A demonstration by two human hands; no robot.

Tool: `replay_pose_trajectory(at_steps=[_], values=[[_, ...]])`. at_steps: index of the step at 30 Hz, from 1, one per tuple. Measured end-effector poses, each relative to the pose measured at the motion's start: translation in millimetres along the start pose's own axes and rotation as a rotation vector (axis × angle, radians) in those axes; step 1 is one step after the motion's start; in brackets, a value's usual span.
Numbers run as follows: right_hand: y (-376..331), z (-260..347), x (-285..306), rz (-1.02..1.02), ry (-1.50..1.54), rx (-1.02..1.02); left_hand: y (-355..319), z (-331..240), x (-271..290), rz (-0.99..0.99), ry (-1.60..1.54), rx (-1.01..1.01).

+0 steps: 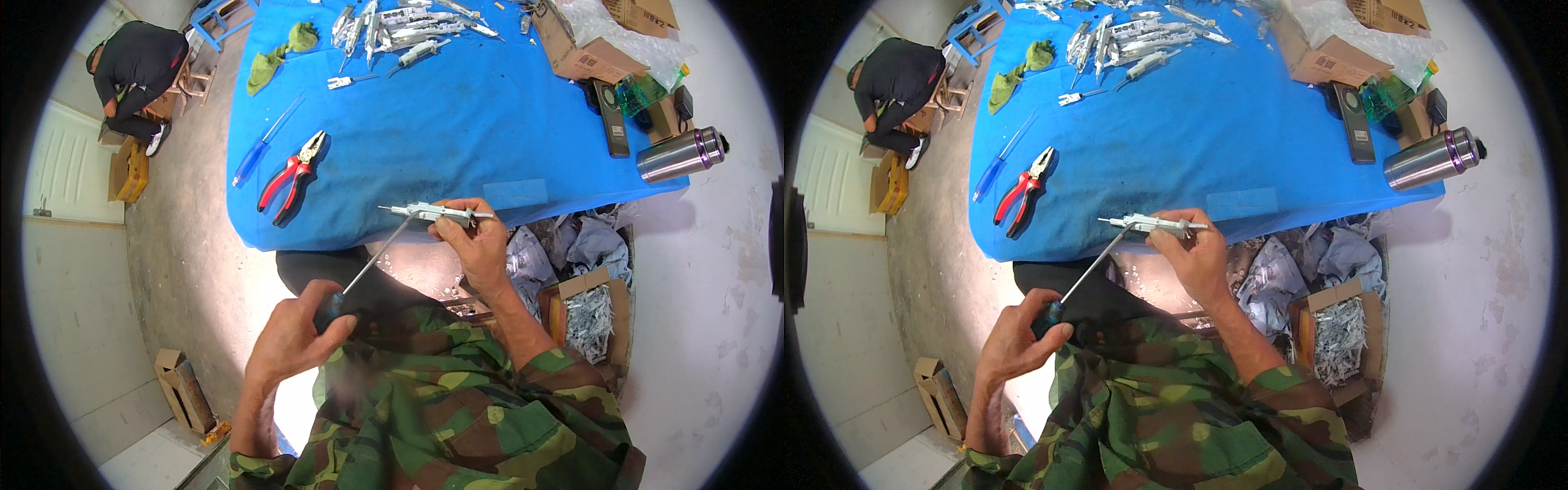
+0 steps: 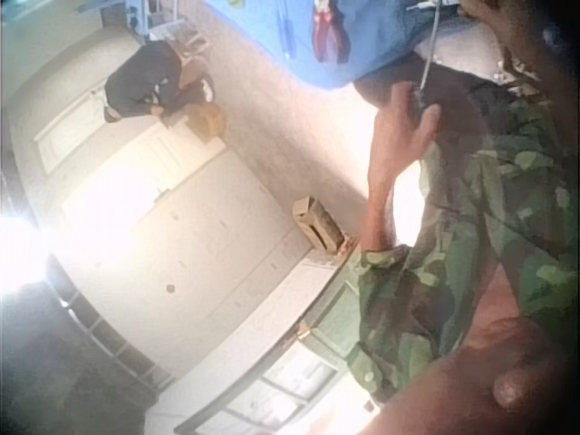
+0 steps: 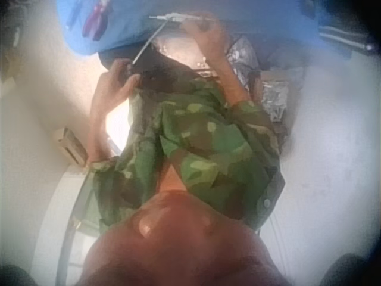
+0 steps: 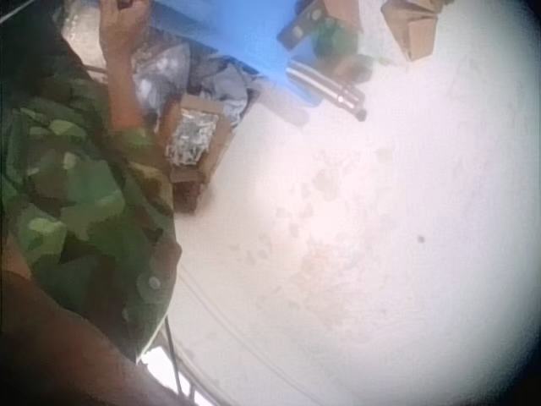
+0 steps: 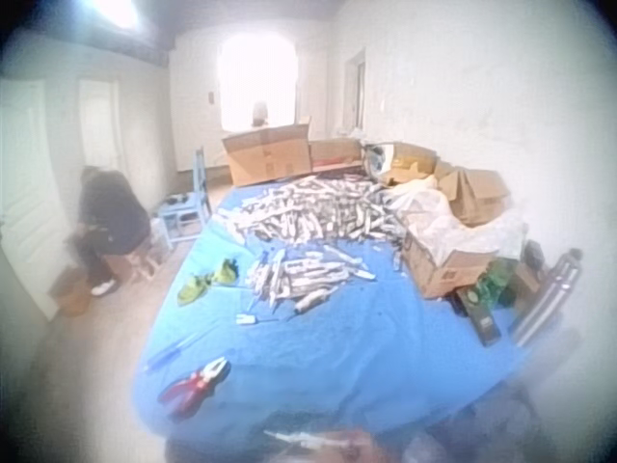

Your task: The person disassembles small mechanical components by hand and using a screwdriver and pliers, placing the parts into boxes.

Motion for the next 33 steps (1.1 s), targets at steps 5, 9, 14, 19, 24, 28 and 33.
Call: replay_pose_trajectory(at_steps=[5, 9, 14, 19, 24, 28, 33], values=[[-2, -2, -7, -0.030, 0.013, -0.064, -11, 8, -22, -0.076, -0.074, -0.042], [-5, -4, -8, -0.021, -0.022, -0.059, -14, 6, -32, -0.170, -0.133, -0.098], [-6, -7, -5, -0.033, 0.005, -0.030, -16, 1, -36, -0.210, -0.134, -0.044], [-10, -6, -6, -0.075, -0.024, -0.039, -18, -1, -42, -0.282, -0.113, -0.031], [-12, 0, -6, -0.093, -0.104, -0.030, -18, 0, -43, -0.274, -0.078, -0.026], [-12, -3, -4, -0.089, -0.156, -0.008, -18, -2, -45, -0.295, -0.055, -0.062], [-11, -4, -6, -0.112, -0.151, 0.026, -20, -3, -51, -0.366, 0.056, -0.164]])
Point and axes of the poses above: each hand's wrist, its own y-axis towards the middle knuckle, its own x-axis out of the back of the hand, z = x × y, the point moved 4 cm from there along y, towards the middle knuckle, and after that the axes turned 2 degrees about -x, right-handed, at the moved point
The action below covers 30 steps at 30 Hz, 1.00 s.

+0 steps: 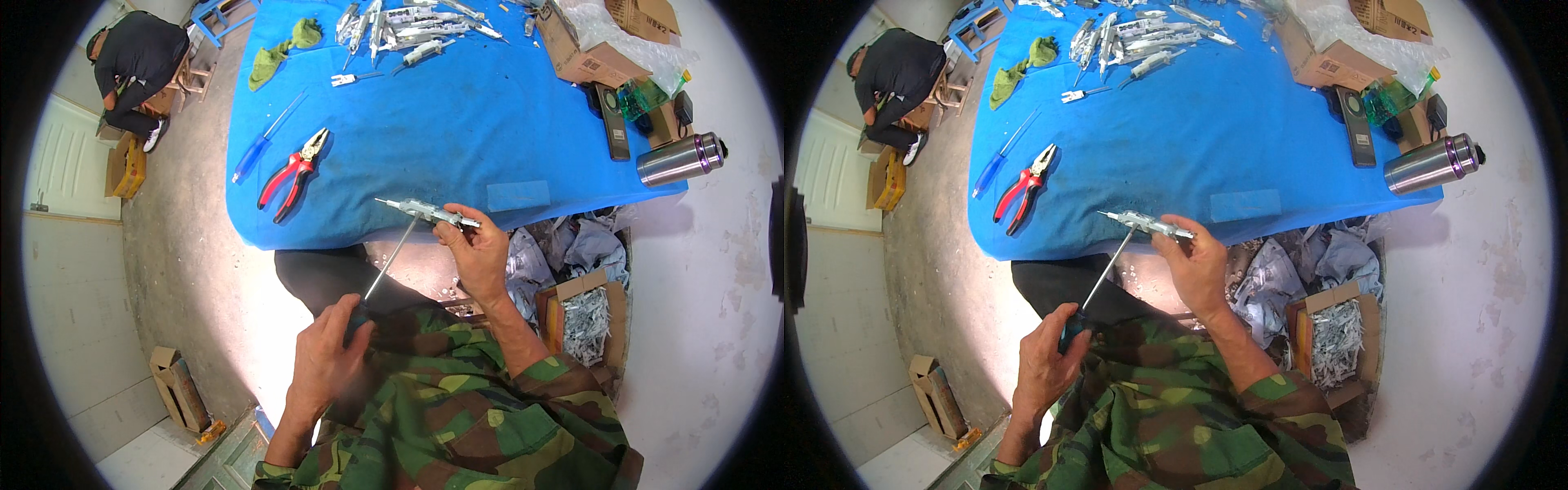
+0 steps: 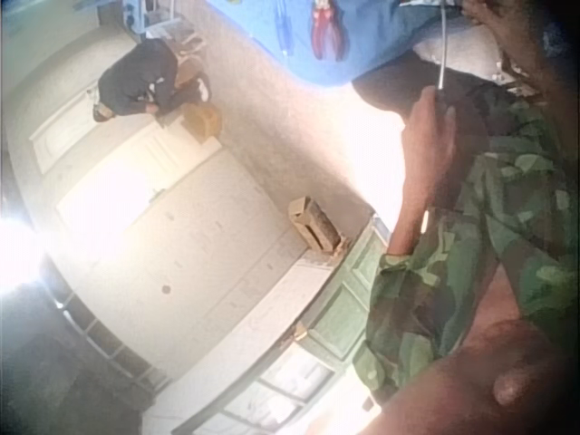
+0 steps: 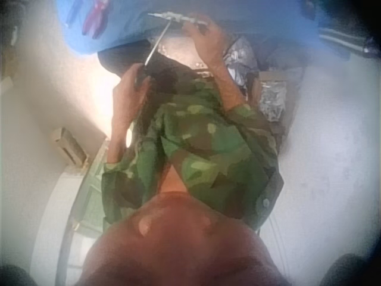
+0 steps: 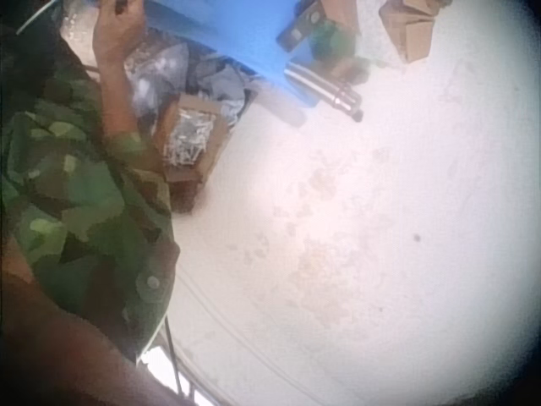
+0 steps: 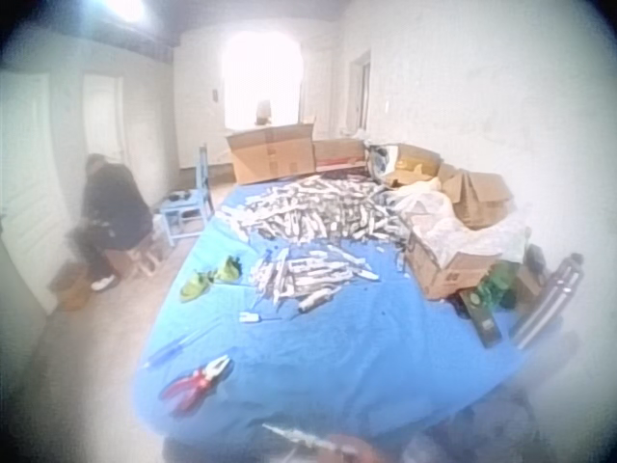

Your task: The person disassembles small mechanical components by hand and using a screwdriver and pliers, placing the parts into boxes.

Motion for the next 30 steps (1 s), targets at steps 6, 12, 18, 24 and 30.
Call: replay_pose_trajectory(at_steps=[6, 12, 18, 24, 30], values=[[1, -10, 6, 0.002, -0.161, 0.055, -1, -7, 8, -0.058, 0.272, -0.078], [2, 3, 5, 0.040, -0.360, 0.300, 6, -13, 27, 0.031, 0.320, -0.119], [7, 11, 7, 0.115, -0.454, 0.584, 36, -29, 63, 0.159, 0.321, -0.141], [13, 17, 10, 0.193, -0.510, 0.666, 62, -27, 83, 0.215, 0.268, -0.164], [17, 22, 13, 0.247, -0.542, 0.639, 82, -9, 92, 0.268, 0.123, -0.114]])
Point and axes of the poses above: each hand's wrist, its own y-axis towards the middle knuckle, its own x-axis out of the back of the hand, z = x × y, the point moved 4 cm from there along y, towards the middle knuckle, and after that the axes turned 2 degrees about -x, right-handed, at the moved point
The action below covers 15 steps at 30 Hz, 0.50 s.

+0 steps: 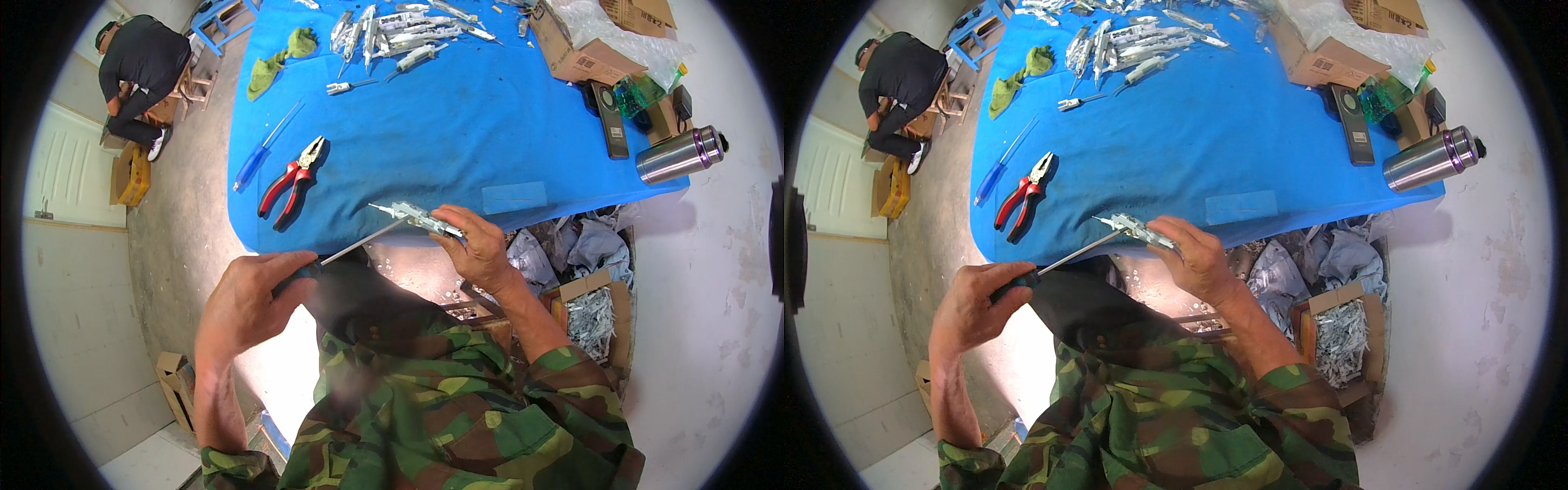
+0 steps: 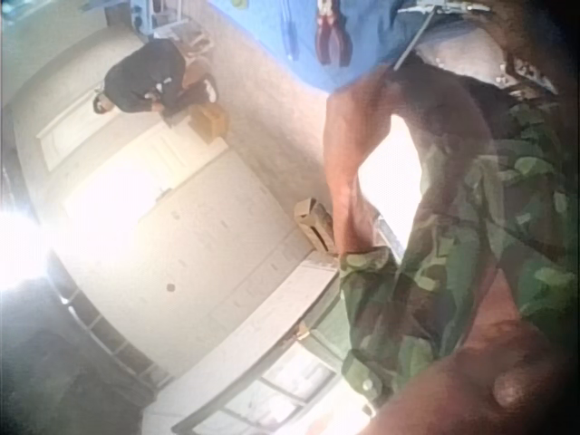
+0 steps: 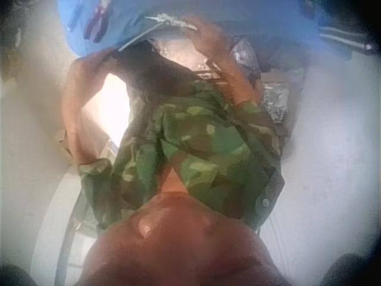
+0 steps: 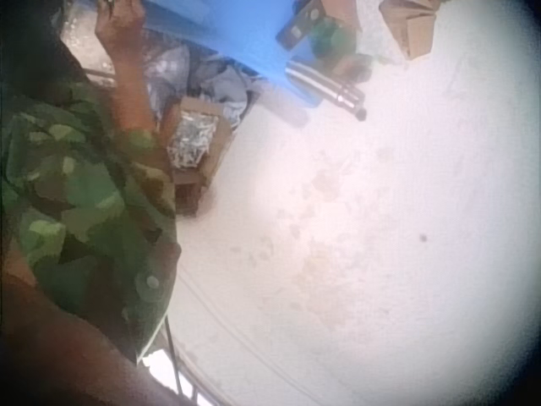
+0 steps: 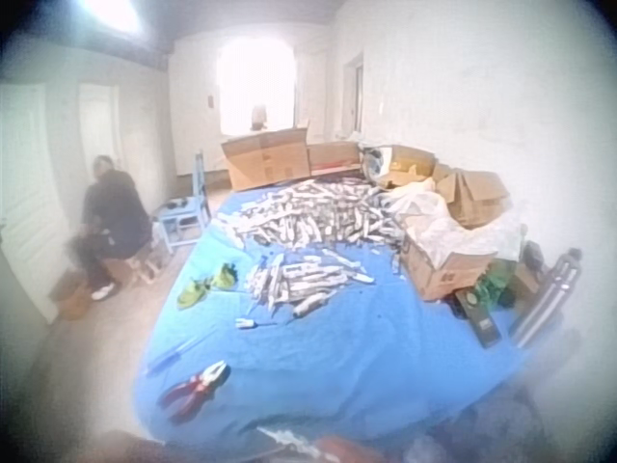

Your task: The person disassembles small mechanical components by hand and using a screwdriver and pliers, placing the parts into boxes.

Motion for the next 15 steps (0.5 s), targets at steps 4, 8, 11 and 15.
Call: replay_pose_trajectory(at_steps=[4, 8, 11, 15], values=[[-2, -8, -1, -0.032, 0.121, -0.173, 6, 0, 1, 0.054, -0.032, 0.057], [-7, -12, -14, -0.200, 0.603, -0.508, -6, -7, -16, -0.068, 0.022, 0.012], [-9, -11, -19, -0.327, 0.745, -0.570, -17, -10, -39, -0.105, 0.025, 0.069], [-15, -14, -25, -0.379, 0.673, -0.603, -32, -12, -62, -0.142, -0.018, 0.124]])
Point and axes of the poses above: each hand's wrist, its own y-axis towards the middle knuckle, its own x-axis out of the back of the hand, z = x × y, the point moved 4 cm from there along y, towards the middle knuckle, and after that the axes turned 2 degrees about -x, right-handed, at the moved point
